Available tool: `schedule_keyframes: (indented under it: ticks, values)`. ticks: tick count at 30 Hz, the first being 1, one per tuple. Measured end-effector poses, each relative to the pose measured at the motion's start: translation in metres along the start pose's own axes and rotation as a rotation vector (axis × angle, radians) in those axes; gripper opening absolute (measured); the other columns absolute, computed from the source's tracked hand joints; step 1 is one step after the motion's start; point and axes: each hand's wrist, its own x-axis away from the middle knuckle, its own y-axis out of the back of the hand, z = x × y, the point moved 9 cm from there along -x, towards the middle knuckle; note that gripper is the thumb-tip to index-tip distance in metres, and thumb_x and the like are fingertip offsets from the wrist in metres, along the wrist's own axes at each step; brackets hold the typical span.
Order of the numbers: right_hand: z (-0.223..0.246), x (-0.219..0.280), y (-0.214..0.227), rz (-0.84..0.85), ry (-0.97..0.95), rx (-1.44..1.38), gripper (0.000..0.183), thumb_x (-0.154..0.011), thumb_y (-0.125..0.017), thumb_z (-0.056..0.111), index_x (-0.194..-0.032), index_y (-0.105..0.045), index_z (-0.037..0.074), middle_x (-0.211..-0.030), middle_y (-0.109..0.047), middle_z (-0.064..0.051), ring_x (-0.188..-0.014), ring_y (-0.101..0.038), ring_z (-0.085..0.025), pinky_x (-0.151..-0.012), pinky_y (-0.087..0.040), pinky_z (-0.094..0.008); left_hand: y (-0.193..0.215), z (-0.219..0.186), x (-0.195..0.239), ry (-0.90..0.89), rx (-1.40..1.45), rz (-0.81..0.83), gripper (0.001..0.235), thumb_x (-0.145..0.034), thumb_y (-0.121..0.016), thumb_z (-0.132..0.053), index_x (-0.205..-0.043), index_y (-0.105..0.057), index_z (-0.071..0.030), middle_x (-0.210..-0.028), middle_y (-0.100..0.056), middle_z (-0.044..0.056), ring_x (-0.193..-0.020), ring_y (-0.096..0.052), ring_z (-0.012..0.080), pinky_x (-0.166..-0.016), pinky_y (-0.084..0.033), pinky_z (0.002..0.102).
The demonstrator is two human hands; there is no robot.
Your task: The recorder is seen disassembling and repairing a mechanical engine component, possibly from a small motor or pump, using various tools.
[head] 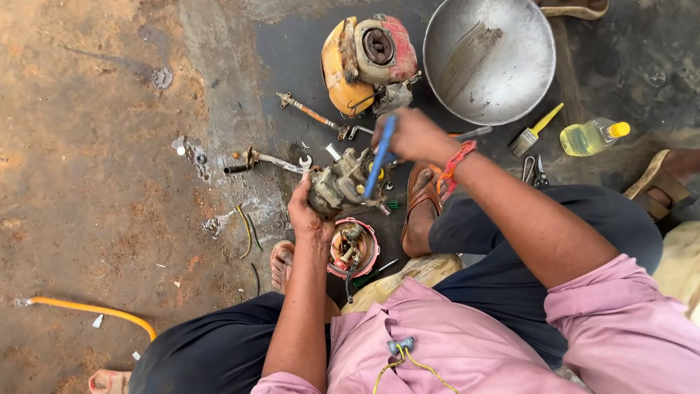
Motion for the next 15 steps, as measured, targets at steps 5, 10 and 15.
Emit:
schedule_keyframes:
  ticks: [5,10,15]
  values:
    - [-0.056,-0.016,0.013,0.121,-0.098,0.218,0.017,-0.086,-0.074,0.020,-0.094,-0.080,0.006,-0.073,-0.074,-0.015,-0.058,-0.070,-0.026,-0.057,-0.056,-0.041,0.025,-0.001,-0.004,0.007,-0.059,-0.128,0.033,-0.094,-0.054,-0.033,-0.120,-0.062,-0.014,-0.111,-0.070,0.007,-0.098,-0.070,0.0275,-0.083,-0.055,0.060]
    - [-0.208,-0.061,-0.015,0.133,-0.293,0.480,0.024,-0.090,-0.070,0.024,-0.090,-0.085,0.005,-0.079,-0.079,-0.014,-0.071,-0.077,-0.023,-0.073,-0.060,-0.038,0.038,0.000,-0.012,0.051,-0.025,-0.126,0.038,-0.095,-0.057,-0.039,-0.121,-0.063,-0.012,-0.113,-0.072,0.009,-0.101,-0.070,0.0304,-0.089,-0.051,0.062]
    - [-0.192,-0.034,0.021,-0.022,-0.485,0.397,0.027,-0.091,-0.070,0.035,-0.095,-0.078,0.011,-0.081,-0.076,-0.015,-0.075,-0.074,-0.028,-0.077,-0.058,-0.044,0.023,-0.006,-0.004,0.036,0.009,-0.070,0.042,-0.096,-0.058,-0.039,-0.123,-0.064,-0.008,-0.115,-0.072,0.013,-0.106,-0.069,0.0338,-0.098,-0.049,0.066]
